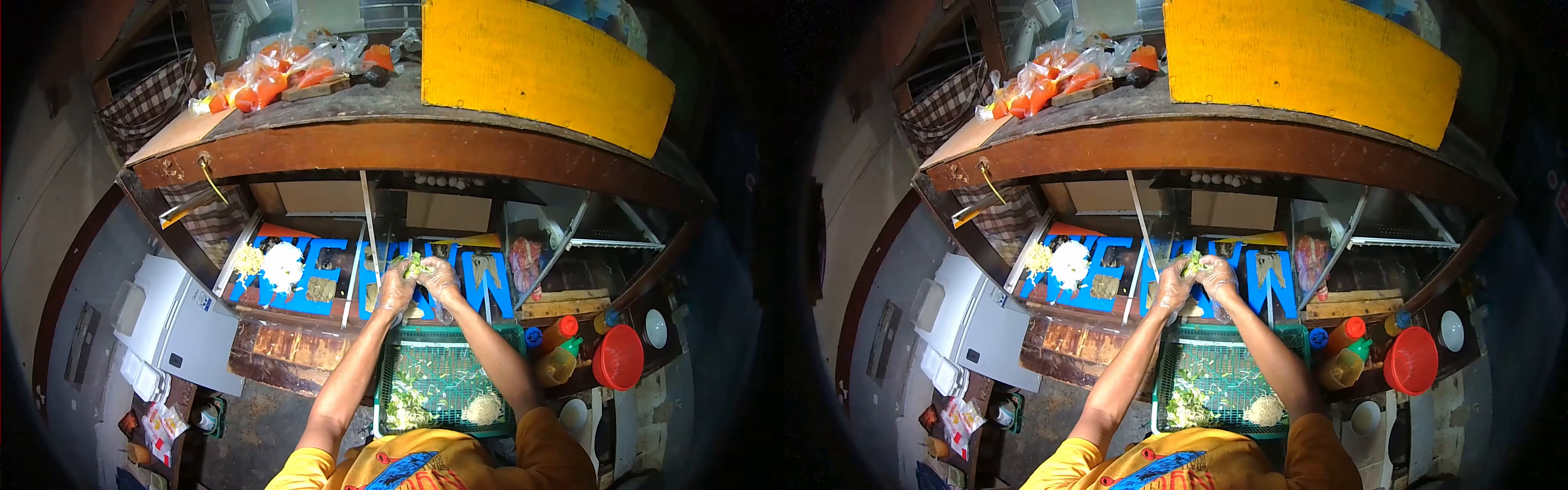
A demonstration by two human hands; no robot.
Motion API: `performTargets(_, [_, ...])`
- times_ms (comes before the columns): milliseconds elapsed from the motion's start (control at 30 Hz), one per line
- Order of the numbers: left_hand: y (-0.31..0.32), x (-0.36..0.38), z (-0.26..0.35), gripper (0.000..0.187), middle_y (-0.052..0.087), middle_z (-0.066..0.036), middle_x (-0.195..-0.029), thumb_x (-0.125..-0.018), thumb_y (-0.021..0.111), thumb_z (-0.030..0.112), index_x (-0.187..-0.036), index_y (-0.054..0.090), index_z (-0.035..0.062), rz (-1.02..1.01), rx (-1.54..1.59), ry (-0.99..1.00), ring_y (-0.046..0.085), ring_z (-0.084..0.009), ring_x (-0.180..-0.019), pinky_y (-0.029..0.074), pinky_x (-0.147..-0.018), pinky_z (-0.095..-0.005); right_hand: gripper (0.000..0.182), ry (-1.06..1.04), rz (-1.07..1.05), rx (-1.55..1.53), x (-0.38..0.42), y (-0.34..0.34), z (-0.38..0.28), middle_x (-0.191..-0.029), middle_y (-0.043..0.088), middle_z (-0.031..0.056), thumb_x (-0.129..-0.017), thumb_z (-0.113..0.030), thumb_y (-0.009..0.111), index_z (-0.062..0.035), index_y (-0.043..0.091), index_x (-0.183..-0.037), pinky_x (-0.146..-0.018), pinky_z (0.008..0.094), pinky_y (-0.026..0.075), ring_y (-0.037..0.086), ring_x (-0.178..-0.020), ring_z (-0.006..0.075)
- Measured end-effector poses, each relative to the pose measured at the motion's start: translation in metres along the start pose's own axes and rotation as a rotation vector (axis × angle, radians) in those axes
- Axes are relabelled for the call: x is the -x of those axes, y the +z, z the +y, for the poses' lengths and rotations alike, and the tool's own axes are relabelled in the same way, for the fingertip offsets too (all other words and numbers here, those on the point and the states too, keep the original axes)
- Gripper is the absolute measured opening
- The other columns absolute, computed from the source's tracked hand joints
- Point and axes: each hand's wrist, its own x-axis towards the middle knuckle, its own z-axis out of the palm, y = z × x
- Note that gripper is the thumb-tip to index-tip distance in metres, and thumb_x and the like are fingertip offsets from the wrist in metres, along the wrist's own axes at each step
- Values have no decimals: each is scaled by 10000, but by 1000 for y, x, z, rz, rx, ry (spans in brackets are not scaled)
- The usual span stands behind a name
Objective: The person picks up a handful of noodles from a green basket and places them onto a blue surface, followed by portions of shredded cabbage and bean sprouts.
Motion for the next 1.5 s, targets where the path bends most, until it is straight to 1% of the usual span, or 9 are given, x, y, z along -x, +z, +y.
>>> performTargets(167, [8,-9,-8,385,667,-264,-1221,-852,674,26,-1226,644,-58,38,27,39,634,-405,-1172,483,-1032,-424,371,24,-5,13,-24,2,29,-1040,738,110,-744,-61,773,9,690,-1100,-851,314,547,687,-926,176])
performTargets(433, [19,-19,-23,445,638,-262,-1256,-813,702,12,-1249,622,-28,92,-108,112,592,-408,-1227,464,-1060,-439,437,-97,85,256,-23,8,11,-1140,722,194,-756,-95,759,21,678,-1170,-963,365,534,695,-1070,289])
performTargets(500, [22,-17,-27,458,647,-276,-1239,-775,673,-38,-1231,634,-49,110,-101,101,594,-436,-1203,476,-1045,-464,437,-66,108,302,-19,10,6,-1134,724,207,-759,-87,747,25,684,-1176,-958,373,540,702,-1062,302])
performTargets(633, [23,-17,-34,409,672,-270,-1186,-791,693,-7,-1198,663,-23,84,-97,94,621,-440,-1148,488,-1017,-476,418,-72,144,323,-11,16,3,-1109,730,224,-752,-78,740,33,701,-1153,-939,384,549,712,-1037,325])
performTargets(733, [26,-21,-44,376,677,-265,-1167,-802,714,40,-1172,676,-10,78,-127,130,629,-434,-1135,496,-1001,-464,363,-102,178,353,-10,19,1,-1029,727,260,-740,-71,709,23,729,-1090,-899,415,565,717,-977,386])
performTargets(867, [23,-30,-43,415,675,-268,-1173,-815,737,105,-1205,660,-15,-19,-122,98,629,-432,-1147,491,-1008,-450,373,-83,140,466,-7,14,-19,-1070,730,242,-770,-90,698,37,721,-1120,-934,406,560,712,-1007,379])
performTargets(1067, [22,-35,-52,486,639,-288,-1237,-813,737,100,-1265,622,-40,22,-151,126,593,-440,-1190,468,-1042,-473,364,-129,71,457,-10,10,-28,-1125,718,238,-767,-103,709,21,725,-1108,-978,405,537,688,-1084,368])
performTargets(1400, [5,-25,-9,517,618,-303,-1292,-838,706,92,-1315,590,-69,39,-170,237,570,-442,-1244,441,-1085,-472,316,-412,83,469,-12,1,-23,-1045,711,268,-755,-73,679,28,718,-1052,-905,450,546,678,-1019,435])
performTargets(1500, [-8,-12,20,479,630,-298,-1272,-839,684,57,-1290,599,-82,-1,-117,219,577,-446,-1229,457,-1069,-467,222,-382,23,384,12,-4,-68,-990,696,270,-770,-48,654,3,697,-982,-857,482,536,663,-991,458])
